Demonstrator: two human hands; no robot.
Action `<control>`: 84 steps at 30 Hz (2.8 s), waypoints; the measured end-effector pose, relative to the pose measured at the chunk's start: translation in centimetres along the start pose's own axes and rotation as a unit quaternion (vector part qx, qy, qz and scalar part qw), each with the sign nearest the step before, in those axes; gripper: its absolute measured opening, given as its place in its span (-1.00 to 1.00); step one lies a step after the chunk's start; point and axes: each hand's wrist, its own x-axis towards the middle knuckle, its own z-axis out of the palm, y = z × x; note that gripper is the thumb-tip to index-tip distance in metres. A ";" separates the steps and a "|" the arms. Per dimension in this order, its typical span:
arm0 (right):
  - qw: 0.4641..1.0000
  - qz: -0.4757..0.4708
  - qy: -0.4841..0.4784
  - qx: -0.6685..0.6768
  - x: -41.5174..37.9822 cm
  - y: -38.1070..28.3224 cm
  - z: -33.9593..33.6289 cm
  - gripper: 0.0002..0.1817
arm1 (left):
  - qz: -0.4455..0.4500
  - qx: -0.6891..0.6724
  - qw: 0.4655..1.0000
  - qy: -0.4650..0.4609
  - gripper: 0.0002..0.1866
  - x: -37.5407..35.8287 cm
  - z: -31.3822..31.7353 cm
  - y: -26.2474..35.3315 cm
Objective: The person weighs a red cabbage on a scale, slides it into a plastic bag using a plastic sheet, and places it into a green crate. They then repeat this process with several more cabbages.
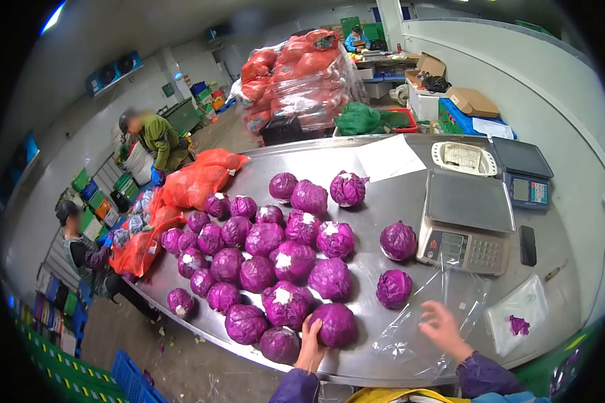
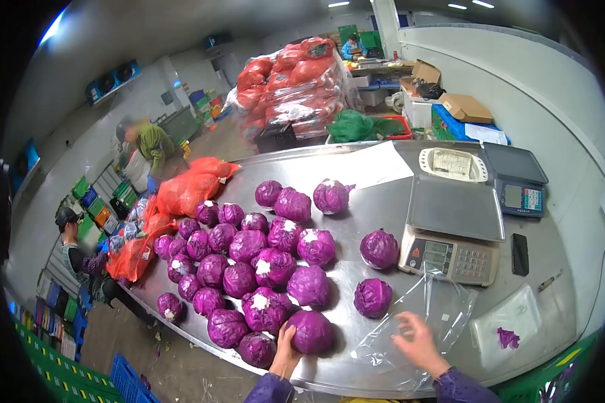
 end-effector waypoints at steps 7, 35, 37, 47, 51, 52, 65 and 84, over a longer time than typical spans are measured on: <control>0.957 0.050 -0.190 0.212 -1.1 -4.4 4.6 -0.17 | -0.182 -0.165 0.958 -0.147 -0.46 -5.0 3.1 -0.8; 0.770 0.136 0.180 0.597 -22.7 9.1 -1.4 -0.37 | 0.561 0.511 0.518 -0.396 -0.85 -2.5 19.8 -6.7; 0.726 0.200 0.184 0.632 -21.2 5.5 -0.5 -0.38 | 0.431 0.642 0.406 -0.487 -0.83 -3.1 18.5 -8.0; 0.868 0.193 0.185 0.418 -14.6 0.0 -0.1 -0.47 | 0.157 0.538 0.651 -0.512 -0.84 -5.2 18.8 -6.0; 0.732 0.208 0.082 0.644 -14.3 3.8 -1.0 -0.41 | 0.161 0.517 0.685 -0.487 -0.80 -7.3 17.7 -5.0; 0.723 0.203 0.059 0.657 -14.9 3.6 -1.3 -0.38 | 0.187 0.514 0.682 -0.486 -0.79 -8.0 17.4 -4.9; 0.945 0.156 0.199 -0.209 -11.8 0.2 -3.7 -0.33 | 0.257 0.502 0.713 -0.417 -0.82 -6.7 17.4 -3.9; 0.987 0.013 0.152 -0.054 -9.0 -11.7 -4.2 -0.77 | 0.366 0.489 0.675 -0.413 -0.88 -5.8 22.3 7.6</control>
